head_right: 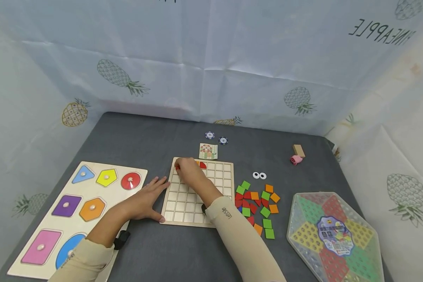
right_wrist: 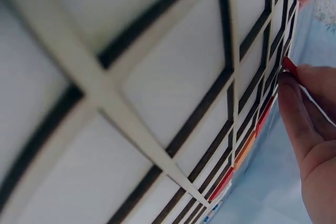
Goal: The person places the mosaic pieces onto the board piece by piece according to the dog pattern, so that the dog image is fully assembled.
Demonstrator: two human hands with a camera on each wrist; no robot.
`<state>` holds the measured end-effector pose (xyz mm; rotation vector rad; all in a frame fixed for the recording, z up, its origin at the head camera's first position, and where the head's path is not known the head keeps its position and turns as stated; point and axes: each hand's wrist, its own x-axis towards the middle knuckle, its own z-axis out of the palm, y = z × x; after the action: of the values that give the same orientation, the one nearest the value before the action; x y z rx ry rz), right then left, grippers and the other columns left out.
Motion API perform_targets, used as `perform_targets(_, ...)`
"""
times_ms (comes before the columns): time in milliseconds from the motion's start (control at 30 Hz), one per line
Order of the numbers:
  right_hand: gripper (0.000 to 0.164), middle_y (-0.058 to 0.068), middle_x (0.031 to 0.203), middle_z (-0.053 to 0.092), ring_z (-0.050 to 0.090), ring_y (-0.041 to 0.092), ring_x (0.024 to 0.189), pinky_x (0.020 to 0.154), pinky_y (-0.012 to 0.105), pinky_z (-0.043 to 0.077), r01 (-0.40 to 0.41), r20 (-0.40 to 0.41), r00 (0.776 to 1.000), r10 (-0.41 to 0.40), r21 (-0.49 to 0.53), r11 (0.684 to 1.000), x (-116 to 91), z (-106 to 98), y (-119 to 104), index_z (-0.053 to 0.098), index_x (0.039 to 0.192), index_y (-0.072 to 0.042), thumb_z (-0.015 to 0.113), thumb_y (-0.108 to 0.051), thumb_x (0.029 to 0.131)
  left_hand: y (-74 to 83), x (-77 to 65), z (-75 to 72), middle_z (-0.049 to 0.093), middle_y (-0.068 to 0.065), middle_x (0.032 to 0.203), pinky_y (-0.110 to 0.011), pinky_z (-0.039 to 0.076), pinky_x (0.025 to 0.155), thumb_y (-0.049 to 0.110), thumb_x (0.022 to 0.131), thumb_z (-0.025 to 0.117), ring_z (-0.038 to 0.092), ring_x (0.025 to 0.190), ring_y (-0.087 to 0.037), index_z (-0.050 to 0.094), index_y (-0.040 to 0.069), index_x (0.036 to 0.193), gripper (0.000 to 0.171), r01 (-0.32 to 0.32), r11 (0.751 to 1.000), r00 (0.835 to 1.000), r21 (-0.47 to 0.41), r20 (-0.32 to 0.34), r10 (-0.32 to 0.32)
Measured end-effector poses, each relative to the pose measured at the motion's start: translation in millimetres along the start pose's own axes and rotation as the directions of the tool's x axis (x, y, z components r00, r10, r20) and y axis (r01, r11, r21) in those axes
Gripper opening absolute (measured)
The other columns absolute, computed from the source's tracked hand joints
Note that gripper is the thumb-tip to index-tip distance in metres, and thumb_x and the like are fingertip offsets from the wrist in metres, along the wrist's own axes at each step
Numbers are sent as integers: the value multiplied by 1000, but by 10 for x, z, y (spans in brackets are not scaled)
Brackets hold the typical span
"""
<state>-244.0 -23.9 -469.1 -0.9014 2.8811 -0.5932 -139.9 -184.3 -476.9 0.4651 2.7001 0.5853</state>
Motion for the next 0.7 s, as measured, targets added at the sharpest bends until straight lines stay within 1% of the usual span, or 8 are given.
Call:
perform_targets(200,10,1,90,67,60,11,80,68,24,48,-49,26,998,49,6,999,6,-1,-4,68,93,-10,64,-11,84,-3,1,4,19,-8,150,-50,18,108,44,54,83,9,138,-33,30,12,142,107,-5,1000,1000,-4,-4,5)
perform_targets(433,8,-1,85,66,59,11,75,64,24,48,-106,37,994,106,-15,994,5,-13,-3,67,90,-12,65,-16,84,-4,2,2,19,-8,150,-50,18,108,44,54,83,9,138,-33,30,12,142,107,1,1000,1000,-4,-3,-1)
perform_targets(600,8,-4,82,66,59,9,73,63,23,48,-125,57,990,126,-13,992,8,-19,1,69,89,-14,66,-17,82,-10,-6,-3,19,-9,150,-50,18,108,44,54,83,9,138,-33,29,12,142,107,-4,1000,1000,-6,-2,4)
perform_targets(700,12,-4,84,66,59,9,75,66,22,48,-119,77,990,120,-26,993,14,-24,-6,69,91,-13,69,-17,80,-17,-2,0,20,-9,150,-50,18,108,44,54,83,9,138,-33,30,12,142,108,-9,1000,1000,-6,-7,9)
